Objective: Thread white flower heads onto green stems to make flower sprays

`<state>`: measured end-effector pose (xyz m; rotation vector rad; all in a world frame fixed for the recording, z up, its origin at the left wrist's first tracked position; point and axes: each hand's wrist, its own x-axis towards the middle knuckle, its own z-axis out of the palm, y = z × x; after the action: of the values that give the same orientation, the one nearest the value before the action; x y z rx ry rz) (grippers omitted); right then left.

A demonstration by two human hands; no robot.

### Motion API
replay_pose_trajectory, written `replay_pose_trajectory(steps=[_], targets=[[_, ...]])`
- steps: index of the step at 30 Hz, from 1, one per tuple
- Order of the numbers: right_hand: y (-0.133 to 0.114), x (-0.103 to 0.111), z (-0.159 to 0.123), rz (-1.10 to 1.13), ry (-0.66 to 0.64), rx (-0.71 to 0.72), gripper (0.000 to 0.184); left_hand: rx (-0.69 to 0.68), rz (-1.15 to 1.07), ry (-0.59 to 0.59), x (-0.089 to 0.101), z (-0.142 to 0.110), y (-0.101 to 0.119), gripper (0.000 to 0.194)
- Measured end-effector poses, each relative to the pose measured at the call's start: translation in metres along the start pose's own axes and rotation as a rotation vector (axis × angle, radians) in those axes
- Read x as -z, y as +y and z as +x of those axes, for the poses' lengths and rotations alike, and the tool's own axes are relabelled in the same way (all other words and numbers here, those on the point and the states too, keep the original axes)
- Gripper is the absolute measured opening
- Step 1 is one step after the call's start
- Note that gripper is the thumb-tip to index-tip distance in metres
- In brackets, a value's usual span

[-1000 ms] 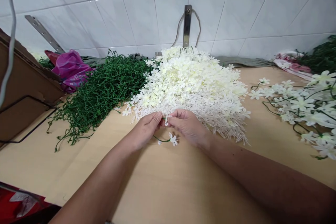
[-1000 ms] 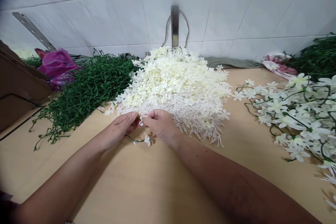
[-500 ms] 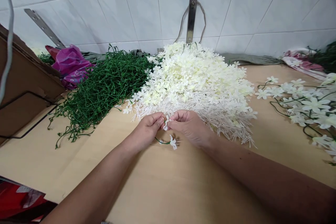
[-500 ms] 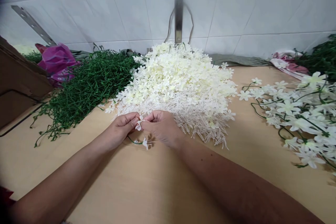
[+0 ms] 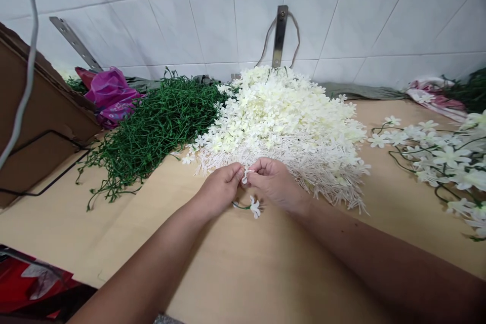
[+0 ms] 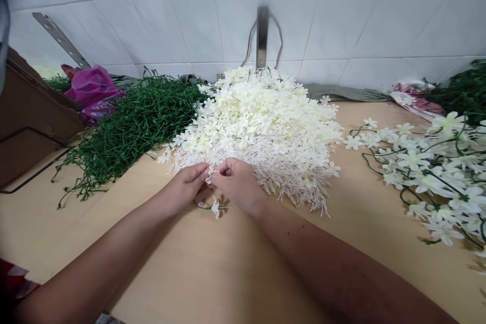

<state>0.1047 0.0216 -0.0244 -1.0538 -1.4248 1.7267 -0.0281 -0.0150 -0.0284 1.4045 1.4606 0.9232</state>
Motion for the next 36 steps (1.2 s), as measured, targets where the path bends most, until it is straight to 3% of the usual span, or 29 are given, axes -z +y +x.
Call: replay_pose_trajectory(steps=[12,21,29,36], targets=[[0.006,0.012,0.005,0.292,-0.161,-0.035,0.013,-0.114,0.082,-0.062,0.007,-0.005,0.012,0.029],[-0.001,0.013,0.005,0.33,-0.271,-0.047,0.024,-0.147,0.042,-0.029,0.008,-0.003,0.01,0.025],[-0.001,0.008,0.001,0.213,-0.201,0.031,0.027,-0.18,0.09,0.012,0.008,-0.004,0.01,0.025],[-0.001,0.01,0.001,0.164,-0.197,0.071,0.027,-0.045,-0.194,0.131,0.011,0.0,0.01,0.026]])
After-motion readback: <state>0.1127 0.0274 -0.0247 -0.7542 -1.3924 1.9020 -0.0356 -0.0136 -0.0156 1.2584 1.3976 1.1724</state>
